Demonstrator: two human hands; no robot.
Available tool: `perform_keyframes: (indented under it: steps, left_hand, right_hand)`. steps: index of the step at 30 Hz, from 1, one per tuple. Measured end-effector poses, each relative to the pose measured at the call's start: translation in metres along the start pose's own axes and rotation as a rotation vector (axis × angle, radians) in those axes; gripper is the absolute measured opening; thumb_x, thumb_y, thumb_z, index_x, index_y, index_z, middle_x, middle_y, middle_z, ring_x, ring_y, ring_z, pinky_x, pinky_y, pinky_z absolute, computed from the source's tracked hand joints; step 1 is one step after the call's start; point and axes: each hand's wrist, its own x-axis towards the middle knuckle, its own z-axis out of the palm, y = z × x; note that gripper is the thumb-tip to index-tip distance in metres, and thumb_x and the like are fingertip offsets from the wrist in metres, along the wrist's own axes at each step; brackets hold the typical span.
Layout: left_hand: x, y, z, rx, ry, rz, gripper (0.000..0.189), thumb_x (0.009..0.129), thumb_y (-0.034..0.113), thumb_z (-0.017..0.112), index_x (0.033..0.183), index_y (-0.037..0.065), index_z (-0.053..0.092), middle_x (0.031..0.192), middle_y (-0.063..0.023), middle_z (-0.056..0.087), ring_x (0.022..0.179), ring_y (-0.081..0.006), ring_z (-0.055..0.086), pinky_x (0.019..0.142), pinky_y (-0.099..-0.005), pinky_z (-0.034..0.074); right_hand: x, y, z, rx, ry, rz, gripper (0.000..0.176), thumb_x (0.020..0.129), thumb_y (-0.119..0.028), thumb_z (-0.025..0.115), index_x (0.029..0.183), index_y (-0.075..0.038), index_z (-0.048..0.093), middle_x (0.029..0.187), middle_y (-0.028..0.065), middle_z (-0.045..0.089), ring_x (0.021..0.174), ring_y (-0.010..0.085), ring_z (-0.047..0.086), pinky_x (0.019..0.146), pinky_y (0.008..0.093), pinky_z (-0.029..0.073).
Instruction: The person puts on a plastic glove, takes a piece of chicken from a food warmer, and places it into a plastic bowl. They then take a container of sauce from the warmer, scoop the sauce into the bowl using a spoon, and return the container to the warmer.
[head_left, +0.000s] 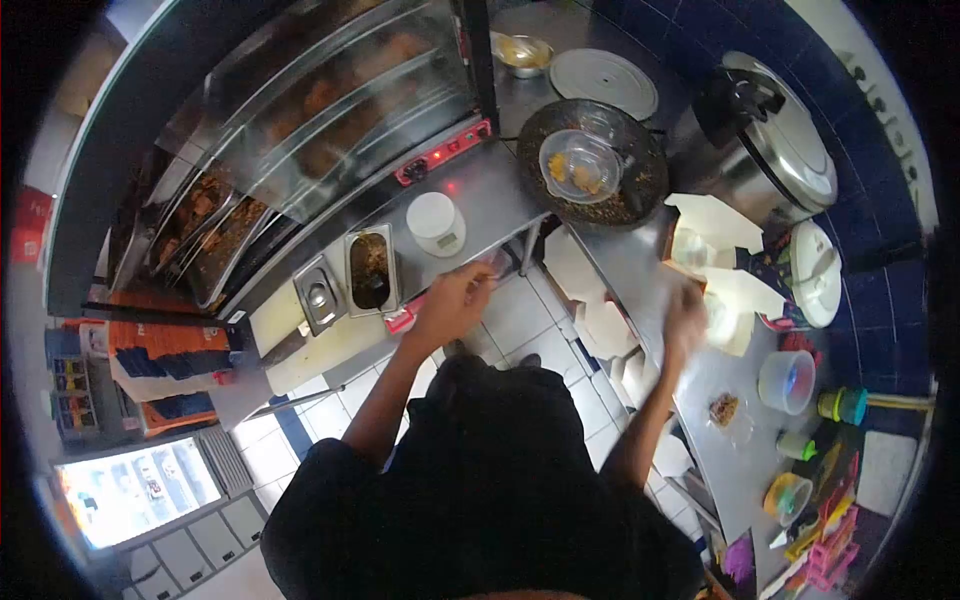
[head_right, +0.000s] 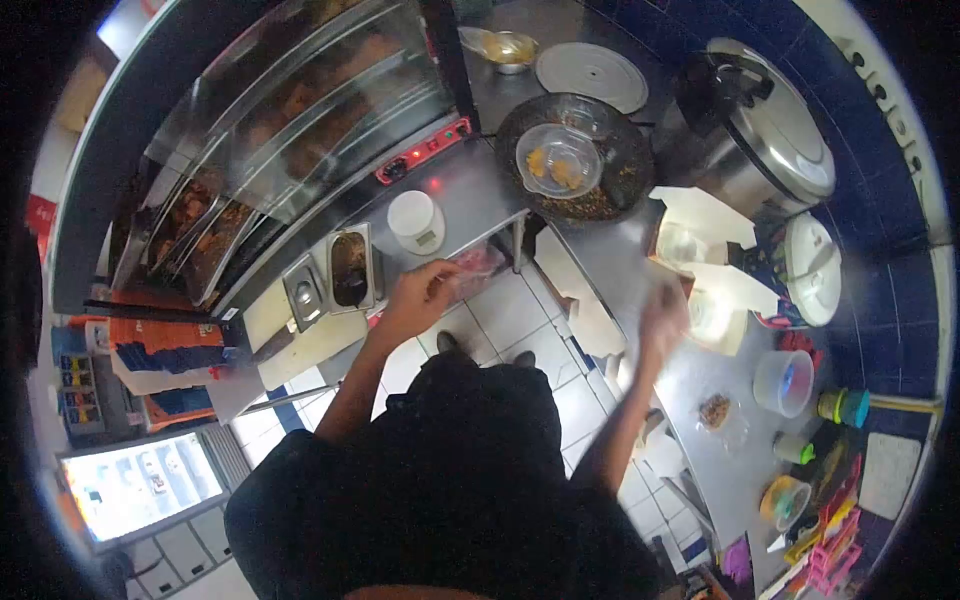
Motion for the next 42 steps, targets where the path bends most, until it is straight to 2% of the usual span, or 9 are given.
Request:
perform_keyframes:
  steps: [4,9,16,19,21,24,33,39,42]
  left_hand:
    - [-0.020,-0.015,-0.015,-0.118,0.063,-0.053,0.022,0.092,0.015,0.061,0.110,0.003,0.063,0.087,-0.0103,0.069,0.073,-0.0138,0.064,0.067,-0.0303,0.052]
    - [-0.051,-0.054,-0.056,-0.209,0.117,-0.194,0.020,0.094,0.017,0.059,0.107,0.003,0.063,0.085,-0.0131,0.068,0.074,-0.0190,0.067,0.067,-0.0317,0.052]
    - [-0.070,-0.123,-0.094,-0.233,0.049,-0.200,0.021,0.098,0.017,0.054,0.110,0.001,0.062,0.092,-0.0088,0.068,0.079,-0.0146,0.064,0.071,-0.0281,0.052]
    - [-0.066,-0.134,-0.106,-0.236,-0.023,-0.201,0.021,0.097,0.016,0.055,0.109,0.001,0.063,0.093,-0.0093,0.068,0.081,-0.0147,0.064,0.071,-0.0285,0.052]
    - [-0.065,-0.140,-0.113,-0.202,-0.042,-0.151,0.020,0.097,0.016,0.056,0.109,0.001,0.063,0.094,-0.0101,0.068,0.082,-0.0136,0.064,0.071,-0.0291,0.051]
    - [-0.051,-0.122,-0.130,-0.175,-0.055,-0.109,0.020,0.096,0.016,0.057,0.109,0.002,0.063,0.093,-0.0110,0.069,0.081,-0.0131,0.065,0.070,-0.0298,0.052]
    - [-0.038,-0.129,-0.133,-0.243,-0.079,-0.171,0.020,0.098,0.013,0.054,0.111,0.000,0.061,0.092,-0.0100,0.069,0.080,-0.0151,0.067,0.069,-0.0294,0.054]
    - [-0.043,-0.129,-0.137,-0.333,0.047,-0.296,0.020,0.094,0.014,0.058,0.110,0.002,0.064,0.091,-0.0139,0.070,0.075,-0.0188,0.067,0.065,-0.0299,0.051]
    - [-0.048,-0.135,-0.140,-0.308,0.112,-0.328,0.019,0.094,0.013,0.058,0.109,0.002,0.063,0.092,-0.0132,0.071,0.076,-0.0190,0.068,0.063,-0.0306,0.051]
  right_hand:
    - [0.106,-0.073,0.120,-0.188,-0.256,-0.041,0.055,0.089,-0.053,0.053,0.092,0.000,0.070,0.096,0.0266,0.067,0.099,0.0438,0.062,0.087,0.0487,0.048]
    - [0.163,-0.012,0.228,-0.566,-0.417,-0.510,0.035,0.090,-0.034,0.056,0.077,-0.006,0.072,0.089,0.0221,0.069,0.089,0.0380,0.066,0.080,0.0479,0.051]
    - [0.109,-0.098,0.185,-0.398,-0.331,-0.033,0.038,0.079,-0.039,0.066,0.078,-0.001,0.068,0.088,0.0218,0.068,0.084,0.0356,0.068,0.073,0.0419,0.052]
    - [0.096,-0.088,0.189,-0.345,-0.108,-0.178,0.037,0.078,-0.037,0.072,0.083,-0.001,0.065,0.082,0.0196,0.069,0.077,0.0316,0.068,0.071,0.0387,0.052]
    - [0.079,-0.123,0.163,-0.162,-0.216,-0.190,0.048,0.074,-0.042,0.078,0.100,-0.004,0.064,0.089,0.0202,0.069,0.083,0.0348,0.069,0.075,0.0394,0.053]
    - [0.058,-0.181,0.138,0.010,-0.446,-0.203,0.030,0.080,-0.030,0.072,0.096,-0.005,0.065,0.085,0.0164,0.070,0.080,0.0309,0.070,0.074,0.0392,0.053]
    - [0.062,-0.287,0.234,-0.421,-0.646,-1.099,0.027,0.086,-0.012,0.053,0.109,-0.008,0.066,0.111,0.0145,0.067,0.108,0.0307,0.062,0.090,0.0415,0.052]
    - [0.054,-0.320,0.312,-0.946,-0.895,-1.292,0.029,0.085,-0.011,0.056,0.113,-0.010,0.064,0.113,0.0167,0.066,0.101,0.0340,0.064,0.086,0.0426,0.052]
    - [0.061,-0.297,0.351,-0.914,-0.789,-1.332,0.031,0.084,-0.013,0.058,0.115,-0.012,0.065,0.116,0.0193,0.063,0.101,0.0314,0.064,0.086,0.0413,0.053]
